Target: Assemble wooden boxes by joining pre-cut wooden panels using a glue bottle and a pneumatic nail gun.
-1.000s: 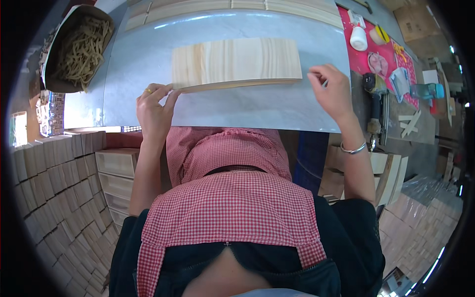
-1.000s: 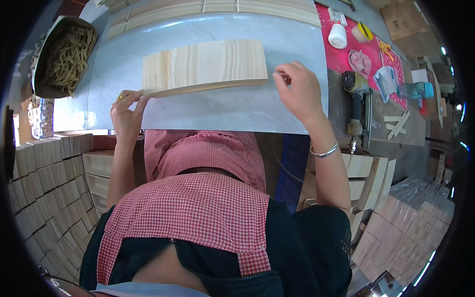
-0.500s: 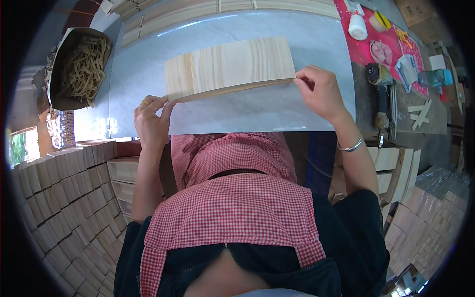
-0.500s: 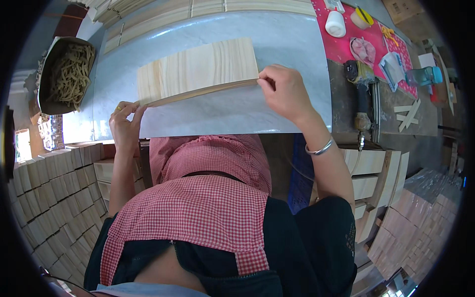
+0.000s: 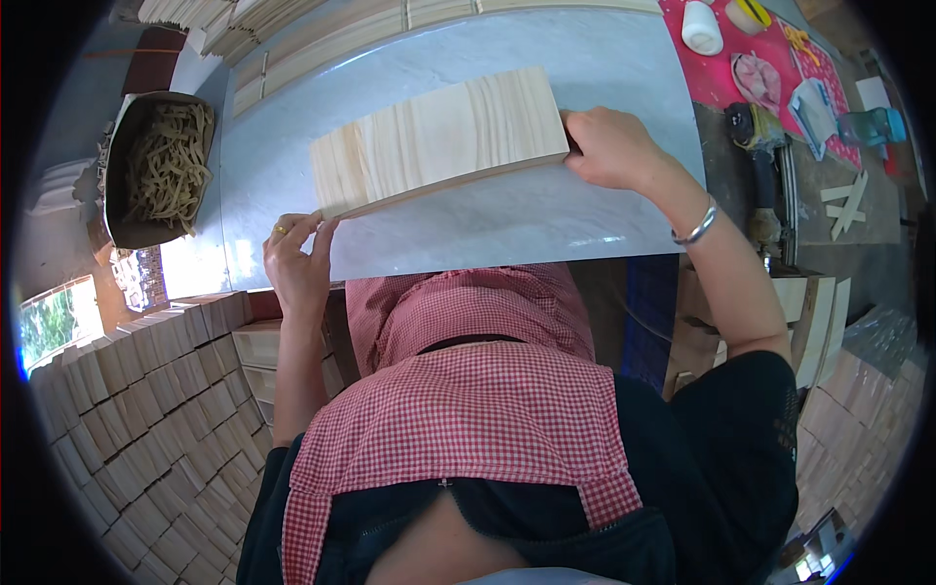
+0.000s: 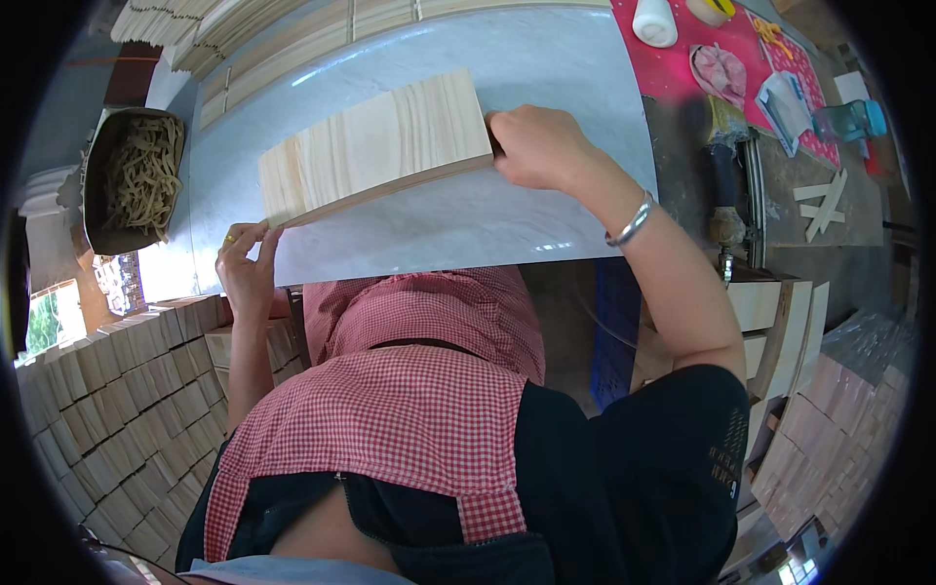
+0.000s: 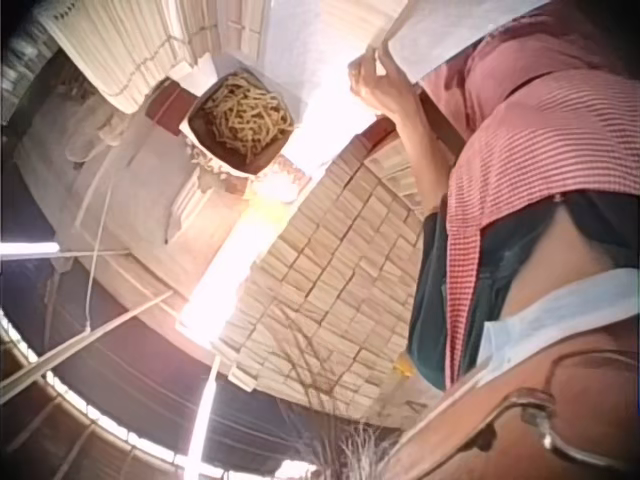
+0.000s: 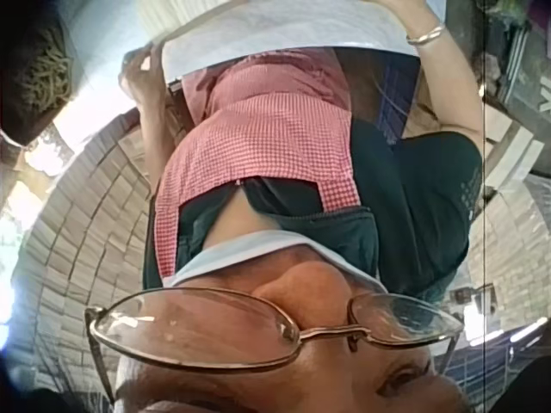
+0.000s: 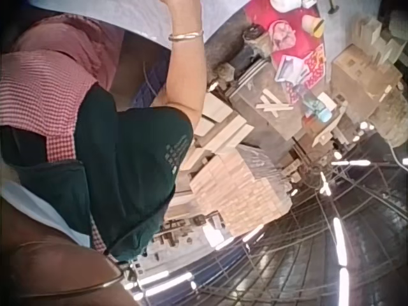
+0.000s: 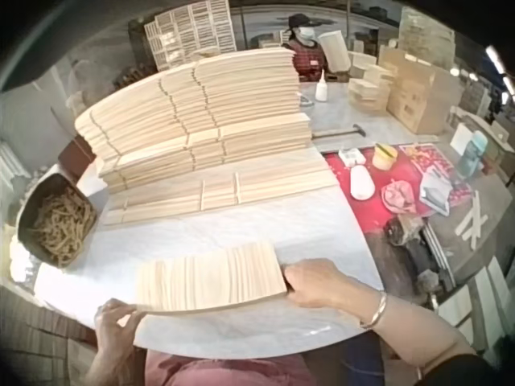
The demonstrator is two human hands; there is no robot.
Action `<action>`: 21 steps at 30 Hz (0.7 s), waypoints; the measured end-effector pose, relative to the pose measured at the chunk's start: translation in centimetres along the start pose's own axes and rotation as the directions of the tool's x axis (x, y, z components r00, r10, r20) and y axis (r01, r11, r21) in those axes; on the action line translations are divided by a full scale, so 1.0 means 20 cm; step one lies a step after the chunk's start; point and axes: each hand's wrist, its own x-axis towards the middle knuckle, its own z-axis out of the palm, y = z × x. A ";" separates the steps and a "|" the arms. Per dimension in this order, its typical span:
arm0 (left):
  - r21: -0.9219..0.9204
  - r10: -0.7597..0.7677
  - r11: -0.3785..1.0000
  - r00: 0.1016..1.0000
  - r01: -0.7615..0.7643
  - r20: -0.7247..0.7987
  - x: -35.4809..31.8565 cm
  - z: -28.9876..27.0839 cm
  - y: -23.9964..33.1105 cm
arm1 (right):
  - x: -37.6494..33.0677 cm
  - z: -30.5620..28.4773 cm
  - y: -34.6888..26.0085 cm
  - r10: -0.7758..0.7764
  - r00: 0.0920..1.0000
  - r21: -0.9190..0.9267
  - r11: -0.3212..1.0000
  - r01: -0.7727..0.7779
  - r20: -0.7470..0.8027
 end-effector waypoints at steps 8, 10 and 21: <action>0.026 0.016 1.000 1.000 -0.016 0.007 -0.01 -0.01 0.00 | 0.19 -0.05 0.12 -0.011 1.000 0.507 0.862 -0.003 0.025; 0.032 0.025 0.999 1.000 -0.026 0.017 -0.01 -0.01 0.01 | 0.22 -0.09 0.12 0.030 1.000 0.573 0.819 -0.026 0.002; -0.020 -0.063 0.998 0.998 0.064 0.023 0.00 -0.02 0.04 | 0.38 -0.05 0.19 -0.108 0.985 0.561 0.828 0.015 0.132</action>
